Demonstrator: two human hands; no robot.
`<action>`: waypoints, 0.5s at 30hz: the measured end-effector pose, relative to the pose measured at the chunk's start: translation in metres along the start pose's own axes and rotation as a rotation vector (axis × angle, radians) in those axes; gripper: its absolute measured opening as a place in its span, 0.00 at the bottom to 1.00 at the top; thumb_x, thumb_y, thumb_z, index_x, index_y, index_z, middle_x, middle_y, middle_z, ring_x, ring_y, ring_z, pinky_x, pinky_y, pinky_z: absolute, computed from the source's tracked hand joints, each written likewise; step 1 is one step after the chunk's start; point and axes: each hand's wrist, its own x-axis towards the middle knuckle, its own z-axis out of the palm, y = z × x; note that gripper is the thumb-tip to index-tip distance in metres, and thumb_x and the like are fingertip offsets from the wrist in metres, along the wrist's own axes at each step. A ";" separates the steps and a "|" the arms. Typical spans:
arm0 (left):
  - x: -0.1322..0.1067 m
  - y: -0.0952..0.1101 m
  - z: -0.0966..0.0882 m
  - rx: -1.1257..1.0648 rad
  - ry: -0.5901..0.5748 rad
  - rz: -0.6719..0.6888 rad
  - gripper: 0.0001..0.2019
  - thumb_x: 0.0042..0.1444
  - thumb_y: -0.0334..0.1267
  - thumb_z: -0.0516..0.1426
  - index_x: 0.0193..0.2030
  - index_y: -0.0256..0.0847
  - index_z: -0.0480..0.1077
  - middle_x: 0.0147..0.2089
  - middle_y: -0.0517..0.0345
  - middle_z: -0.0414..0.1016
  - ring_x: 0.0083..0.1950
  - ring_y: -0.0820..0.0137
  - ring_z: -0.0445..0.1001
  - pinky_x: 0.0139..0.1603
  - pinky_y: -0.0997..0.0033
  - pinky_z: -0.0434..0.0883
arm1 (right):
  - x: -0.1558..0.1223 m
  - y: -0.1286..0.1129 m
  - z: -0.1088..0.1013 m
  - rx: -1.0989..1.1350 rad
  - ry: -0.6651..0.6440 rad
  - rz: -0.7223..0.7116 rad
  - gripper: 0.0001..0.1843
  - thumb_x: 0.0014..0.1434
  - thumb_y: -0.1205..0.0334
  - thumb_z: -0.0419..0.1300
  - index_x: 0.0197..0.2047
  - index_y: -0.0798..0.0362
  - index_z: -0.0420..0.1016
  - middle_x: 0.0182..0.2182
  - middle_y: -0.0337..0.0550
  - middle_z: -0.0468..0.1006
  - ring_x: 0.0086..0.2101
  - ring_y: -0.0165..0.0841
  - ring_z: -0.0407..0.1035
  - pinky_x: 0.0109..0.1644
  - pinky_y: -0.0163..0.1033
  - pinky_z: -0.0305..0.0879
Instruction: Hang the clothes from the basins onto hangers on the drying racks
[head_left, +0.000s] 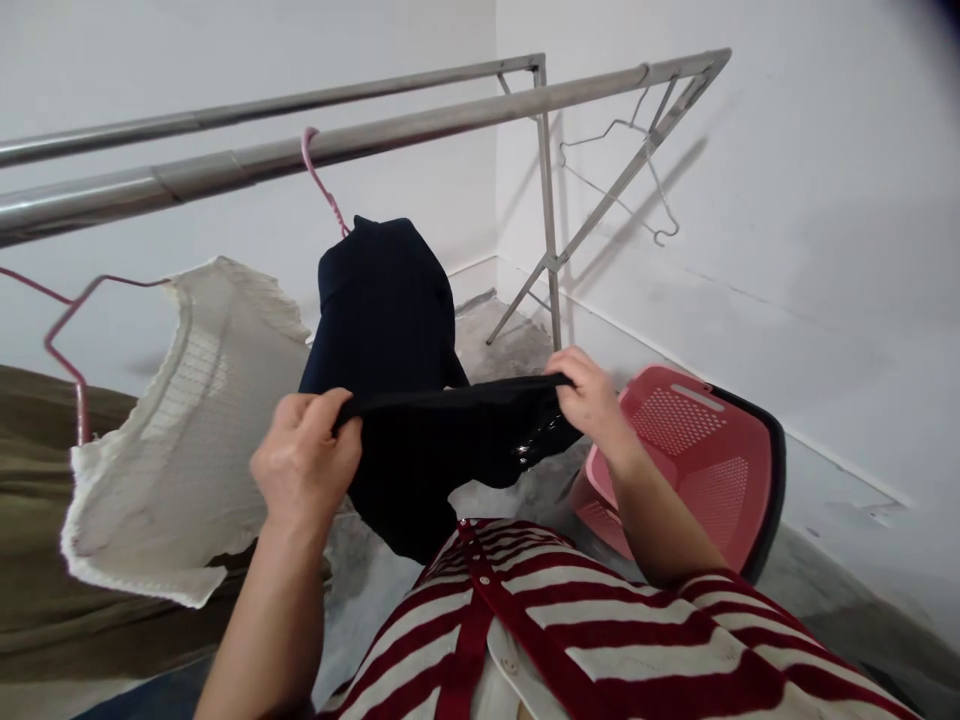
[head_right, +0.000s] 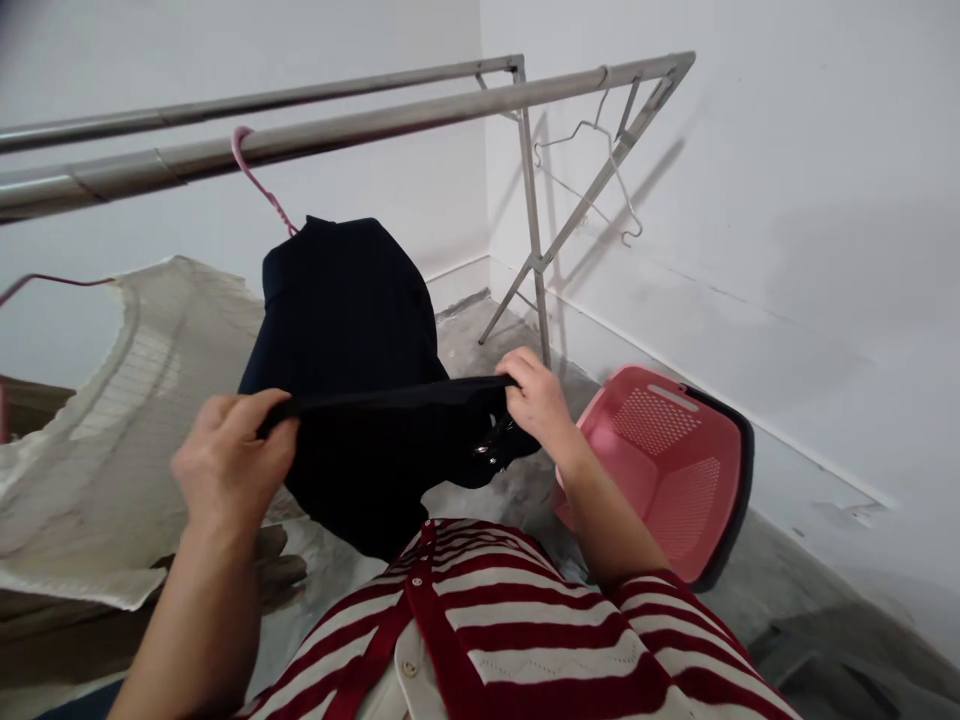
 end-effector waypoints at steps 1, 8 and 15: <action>0.000 -0.002 -0.002 -0.008 0.063 -0.061 0.11 0.54 0.37 0.55 0.44 0.48 0.73 0.40 0.55 0.70 0.36 0.67 0.70 0.30 0.69 0.64 | 0.004 0.001 -0.006 -0.019 0.049 0.003 0.16 0.45 0.77 0.46 0.33 0.50 0.67 0.39 0.43 0.70 0.43 0.33 0.67 0.50 0.40 0.64; -0.022 -0.013 -0.004 -0.109 -0.184 0.068 0.19 0.52 0.30 0.53 0.50 0.48 0.71 0.42 0.55 0.71 0.39 0.67 0.72 0.32 0.71 0.67 | 0.011 0.036 -0.018 -0.213 -0.050 0.034 0.22 0.47 0.76 0.47 0.42 0.50 0.71 0.41 0.45 0.69 0.44 0.36 0.66 0.51 0.42 0.64; -0.023 -0.004 -0.003 -0.404 -0.197 -0.164 0.15 0.54 0.35 0.54 0.49 0.45 0.70 0.39 0.59 0.75 0.38 0.70 0.74 0.38 0.73 0.69 | 0.025 0.073 -0.024 -0.442 -0.262 0.135 0.28 0.48 0.76 0.49 0.53 0.52 0.70 0.44 0.50 0.66 0.44 0.39 0.66 0.48 0.43 0.66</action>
